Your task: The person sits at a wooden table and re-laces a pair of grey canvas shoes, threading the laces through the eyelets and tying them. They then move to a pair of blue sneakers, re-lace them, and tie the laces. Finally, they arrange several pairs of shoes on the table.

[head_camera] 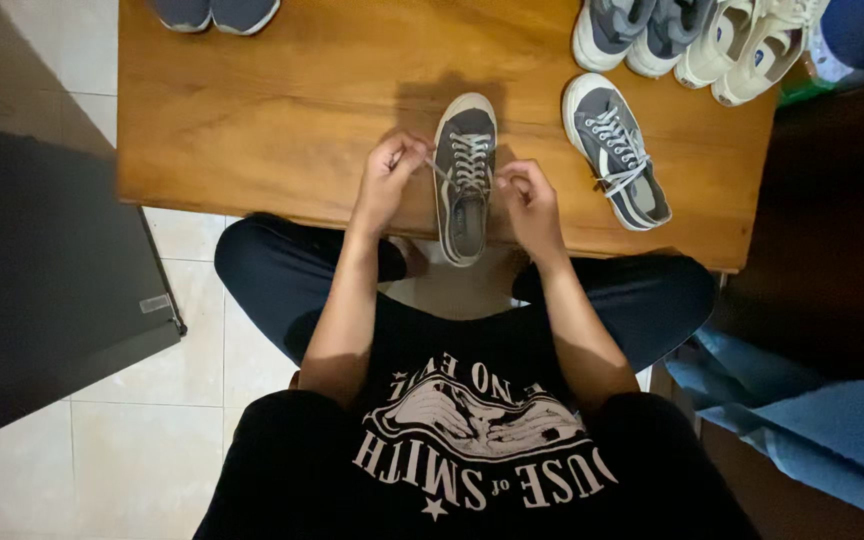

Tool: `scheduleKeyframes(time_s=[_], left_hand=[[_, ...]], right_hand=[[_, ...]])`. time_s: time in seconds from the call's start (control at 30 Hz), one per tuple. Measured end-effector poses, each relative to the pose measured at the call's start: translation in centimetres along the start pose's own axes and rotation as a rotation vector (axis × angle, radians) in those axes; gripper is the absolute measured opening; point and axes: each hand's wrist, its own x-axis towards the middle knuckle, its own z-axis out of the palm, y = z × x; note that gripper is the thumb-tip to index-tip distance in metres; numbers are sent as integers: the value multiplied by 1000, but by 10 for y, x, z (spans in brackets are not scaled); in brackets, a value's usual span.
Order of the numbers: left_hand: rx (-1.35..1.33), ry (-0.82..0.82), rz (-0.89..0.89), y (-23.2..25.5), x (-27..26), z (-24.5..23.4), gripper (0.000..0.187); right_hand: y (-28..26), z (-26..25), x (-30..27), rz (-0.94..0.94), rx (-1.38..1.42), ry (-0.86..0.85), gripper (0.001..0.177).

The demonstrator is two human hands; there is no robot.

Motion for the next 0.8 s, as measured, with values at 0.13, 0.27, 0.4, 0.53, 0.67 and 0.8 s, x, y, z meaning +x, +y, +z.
scheduleKeyframes(time_s=[0.13, 0.27, 0.4, 0.53, 0.67, 0.8], left_hand=[[-166, -83, 16, 46, 4, 18, 14], [-177, -135, 95, 79, 0, 28, 14], [-52, -164, 79, 100, 2, 37, 17], [-197, -223, -3, 118, 7, 49, 24], [-251, -342, 58, 139, 2, 52, 38], [-137, -322, 52, 155, 1, 62, 47]], right_hand=[[-28, -12, 3, 63, 287, -124, 10], [-71, -29, 8, -101, 432, -346, 24], [-115, -34, 13, -310, -147, -362, 40], [-141, -21, 17, -245, -274, -230, 26], [-151, -21, 17, -487, -306, -142, 25], [-159, -23, 22, -456, -319, -51, 15]])
